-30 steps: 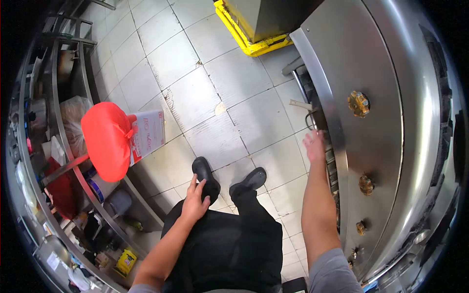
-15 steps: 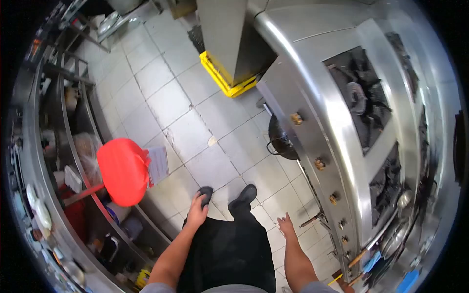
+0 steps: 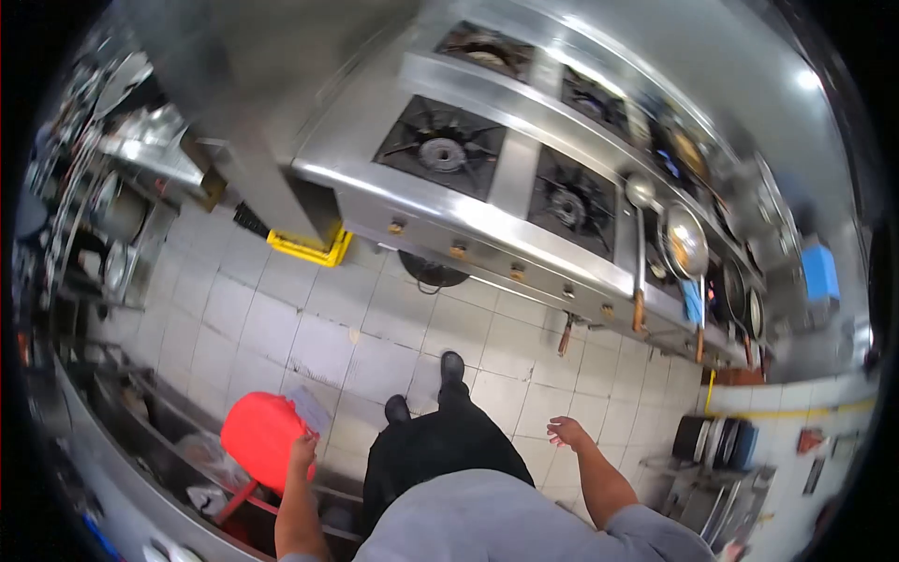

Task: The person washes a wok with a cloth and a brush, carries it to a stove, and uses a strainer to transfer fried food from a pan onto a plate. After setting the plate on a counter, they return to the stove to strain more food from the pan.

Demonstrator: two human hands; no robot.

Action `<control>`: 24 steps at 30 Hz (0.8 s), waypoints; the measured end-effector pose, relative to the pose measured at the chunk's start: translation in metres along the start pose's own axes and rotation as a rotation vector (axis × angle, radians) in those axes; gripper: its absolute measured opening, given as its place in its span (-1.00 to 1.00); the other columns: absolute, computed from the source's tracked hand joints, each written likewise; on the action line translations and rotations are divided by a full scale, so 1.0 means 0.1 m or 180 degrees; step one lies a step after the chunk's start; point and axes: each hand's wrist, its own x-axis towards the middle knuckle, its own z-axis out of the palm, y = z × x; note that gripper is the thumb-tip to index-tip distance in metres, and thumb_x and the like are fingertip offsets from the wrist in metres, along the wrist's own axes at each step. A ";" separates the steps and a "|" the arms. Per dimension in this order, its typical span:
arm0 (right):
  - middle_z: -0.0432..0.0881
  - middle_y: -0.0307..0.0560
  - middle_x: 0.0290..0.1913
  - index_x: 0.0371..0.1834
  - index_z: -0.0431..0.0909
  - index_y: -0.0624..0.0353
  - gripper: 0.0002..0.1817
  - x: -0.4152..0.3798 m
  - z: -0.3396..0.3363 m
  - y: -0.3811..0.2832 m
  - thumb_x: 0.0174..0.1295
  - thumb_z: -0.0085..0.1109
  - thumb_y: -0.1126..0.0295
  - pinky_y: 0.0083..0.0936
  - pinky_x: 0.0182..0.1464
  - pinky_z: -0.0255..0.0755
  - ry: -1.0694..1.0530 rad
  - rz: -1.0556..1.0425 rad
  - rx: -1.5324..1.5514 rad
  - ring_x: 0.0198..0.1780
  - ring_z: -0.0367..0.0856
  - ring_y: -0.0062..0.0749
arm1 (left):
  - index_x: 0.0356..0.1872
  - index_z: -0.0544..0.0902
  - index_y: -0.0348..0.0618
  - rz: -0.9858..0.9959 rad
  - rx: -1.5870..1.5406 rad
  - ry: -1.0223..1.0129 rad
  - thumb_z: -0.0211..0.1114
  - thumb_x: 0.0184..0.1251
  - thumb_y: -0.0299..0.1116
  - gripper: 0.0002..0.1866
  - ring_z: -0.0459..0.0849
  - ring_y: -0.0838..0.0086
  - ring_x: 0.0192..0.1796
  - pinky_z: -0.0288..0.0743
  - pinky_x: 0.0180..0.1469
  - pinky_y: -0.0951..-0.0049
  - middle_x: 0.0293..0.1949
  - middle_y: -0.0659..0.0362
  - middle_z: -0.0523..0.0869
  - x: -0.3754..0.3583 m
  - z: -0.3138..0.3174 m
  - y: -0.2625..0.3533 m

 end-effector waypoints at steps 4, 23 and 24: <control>0.63 -0.14 -0.25 0.14 0.42 0.18 -0.52 -0.32 0.23 0.63 0.18 0.17 0.22 -0.49 -0.48 0.48 -0.0046 0.0026 0.0018 -0.37 0.61 -0.42 | -0.22 0.62 -0.25 0.0388 0.0553 -0.0312 0.17 0.18 -0.32 -0.77 0.48 0.49 -0.62 0.35 -0.62 0.42 -0.62 0.20 0.53 0.03 -0.06 0.44; 0.63 -0.08 -0.22 0.04 0.44 0.19 -0.62 0.04 -0.40 1.51 0.15 0.18 0.34 -0.43 -0.40 0.54 0.0172 -0.0326 0.1941 -0.37 0.65 -0.34 | 0.04 0.53 -0.19 0.0504 0.1309 -0.0708 0.25 0.14 -0.23 -0.56 0.60 0.39 -0.43 0.49 -0.52 0.41 -0.27 0.13 0.65 -0.22 1.87 2.22; 0.63 -0.10 -0.21 0.01 0.46 0.16 -0.66 0.06 -0.54 1.53 0.16 0.16 0.35 -0.41 -0.36 0.55 0.0249 -0.0405 0.2018 -0.34 0.65 -0.34 | 0.04 0.53 -0.19 0.0514 0.1326 -0.0709 0.25 0.14 -0.23 -0.56 0.60 0.39 -0.43 0.49 -0.52 0.41 -0.27 0.13 0.65 -0.27 1.99 2.20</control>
